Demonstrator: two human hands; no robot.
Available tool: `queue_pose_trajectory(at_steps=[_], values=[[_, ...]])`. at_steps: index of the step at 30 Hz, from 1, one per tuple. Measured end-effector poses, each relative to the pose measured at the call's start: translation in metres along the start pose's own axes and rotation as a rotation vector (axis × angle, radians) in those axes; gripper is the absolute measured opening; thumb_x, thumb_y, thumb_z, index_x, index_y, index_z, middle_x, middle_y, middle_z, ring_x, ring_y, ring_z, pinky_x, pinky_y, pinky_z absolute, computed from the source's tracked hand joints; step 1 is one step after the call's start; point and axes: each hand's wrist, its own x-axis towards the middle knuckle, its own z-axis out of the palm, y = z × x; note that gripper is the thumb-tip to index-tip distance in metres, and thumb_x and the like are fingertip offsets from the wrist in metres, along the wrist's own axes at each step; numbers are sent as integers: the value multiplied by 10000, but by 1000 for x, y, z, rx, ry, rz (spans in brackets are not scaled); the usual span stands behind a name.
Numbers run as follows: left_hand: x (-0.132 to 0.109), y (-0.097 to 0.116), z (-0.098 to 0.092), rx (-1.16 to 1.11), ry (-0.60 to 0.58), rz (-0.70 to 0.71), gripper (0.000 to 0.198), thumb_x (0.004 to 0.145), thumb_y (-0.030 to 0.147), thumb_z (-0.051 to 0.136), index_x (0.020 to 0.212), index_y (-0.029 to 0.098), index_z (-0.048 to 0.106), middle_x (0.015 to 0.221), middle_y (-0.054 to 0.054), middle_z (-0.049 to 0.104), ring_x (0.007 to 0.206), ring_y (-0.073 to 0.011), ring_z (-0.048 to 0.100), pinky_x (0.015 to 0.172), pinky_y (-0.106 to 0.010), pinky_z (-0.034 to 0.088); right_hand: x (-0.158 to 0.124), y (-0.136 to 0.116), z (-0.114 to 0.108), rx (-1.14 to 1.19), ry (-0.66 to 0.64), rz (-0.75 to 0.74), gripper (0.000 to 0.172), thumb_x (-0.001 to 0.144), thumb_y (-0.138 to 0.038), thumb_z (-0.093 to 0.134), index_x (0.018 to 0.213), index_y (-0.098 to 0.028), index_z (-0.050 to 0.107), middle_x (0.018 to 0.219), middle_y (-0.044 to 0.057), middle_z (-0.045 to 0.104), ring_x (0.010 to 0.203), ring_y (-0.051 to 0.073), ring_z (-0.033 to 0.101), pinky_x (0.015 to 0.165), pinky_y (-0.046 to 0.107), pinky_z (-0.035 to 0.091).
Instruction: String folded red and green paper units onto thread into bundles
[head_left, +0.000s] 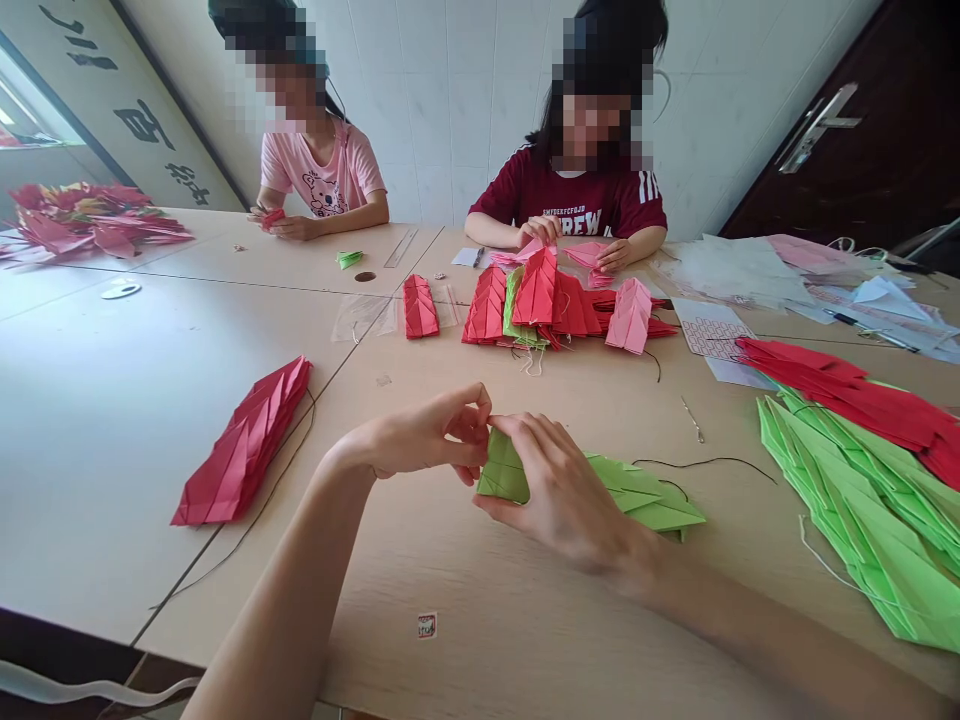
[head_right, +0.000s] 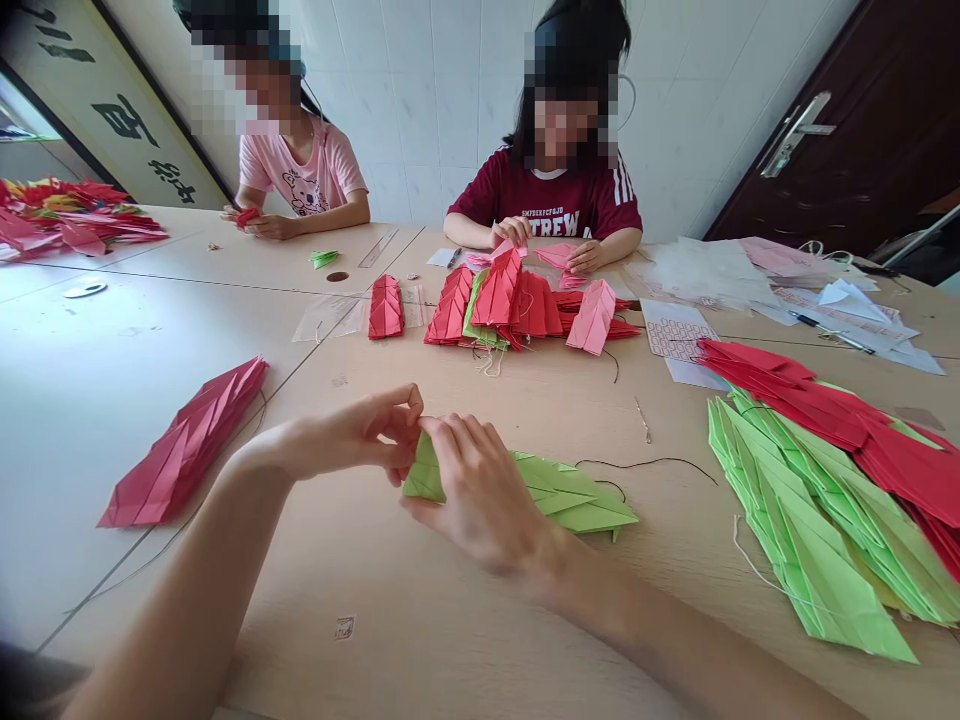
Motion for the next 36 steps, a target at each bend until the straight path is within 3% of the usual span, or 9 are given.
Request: queue_pose_trajectory(at_steps=[6, 11, 17, 24, 27, 29, 32, 36], values=[[1, -3, -2, 28, -6, 15, 181, 758, 176, 537, 794, 206, 362, 693, 61, 551, 613, -97, 564, 589, -253, 455, -1, 0, 3, 62, 9, 11, 639, 705, -290, 700, 1232, -225, 345, 1111, 95, 550, 1019, 272, 525, 853, 445, 439], [0, -8, -7, 55, 35, -7, 184, 752, 170, 540, 802, 208, 367, 701, 66, 542, 601, -90, 562, 596, -253, 450, 2, 6, -3, 73, -88, 120, 754, 636, -321, 744, 1261, -195, 342, 1142, 115, 539, 1045, 280, 517, 851, 452, 442], [1, -10, -8, 54, 54, -63, 173, 774, 233, 525, 792, 209, 355, 697, 55, 541, 642, -114, 570, 619, -285, 485, 6, 12, -4, 100, -136, 175, 544, 631, -297, 739, 1112, -187, 509, 1049, 84, 593, 984, 253, 550, 839, 425, 446], [2, -15, -8, 113, 59, -98, 199, 766, 254, 521, 842, 225, 339, 659, 79, 474, 580, -98, 519, 585, -256, 424, 8, 5, -5, 162, -111, 132, 606, 676, -383, 717, 1197, -192, 473, 1144, 104, 569, 1062, 265, 520, 872, 447, 438], [-2, -17, -15, 146, 69, -121, 202, 764, 222, 502, 874, 236, 334, 656, 84, 465, 581, -99, 514, 592, -252, 401, 8, 17, -23, 301, -197, 128, 441, 834, -400, 540, 1220, -197, 473, 1208, 98, 551, 1139, 233, 491, 933, 426, 413], [-6, -16, -21, 163, 85, -126, 213, 764, 214, 499, 908, 242, 344, 654, 83, 449, 586, -98, 505, 606, -254, 398, 4, 33, -37, 409, -240, 217, 336, 913, -355, 389, 1176, -189, 515, 1165, 90, 585, 1103, 198, 528, 920, 388, 427], [-14, -14, -29, 156, 118, -98, 245, 770, 222, 503, 979, 252, 378, 664, 71, 423, 614, -101, 477, 627, -263, 419, -11, 60, -52, 523, -252, 419, 355, 923, -342, 317, 1136, -164, 539, 1073, 99, 629, 1002, 200, 585, 794, 359, 478], [-22, -13, -38, 157, 157, -62, 282, 785, 221, 497, 1052, 264, 420, 720, 45, 460, 640, -99, 455, 636, -257, 431, -37, 79, -59, 655, -316, 530, 371, 913, -371, 328, 1161, -179, 527, 1113, 102, 617, 1010, 214, 573, 657, 313, 486]])
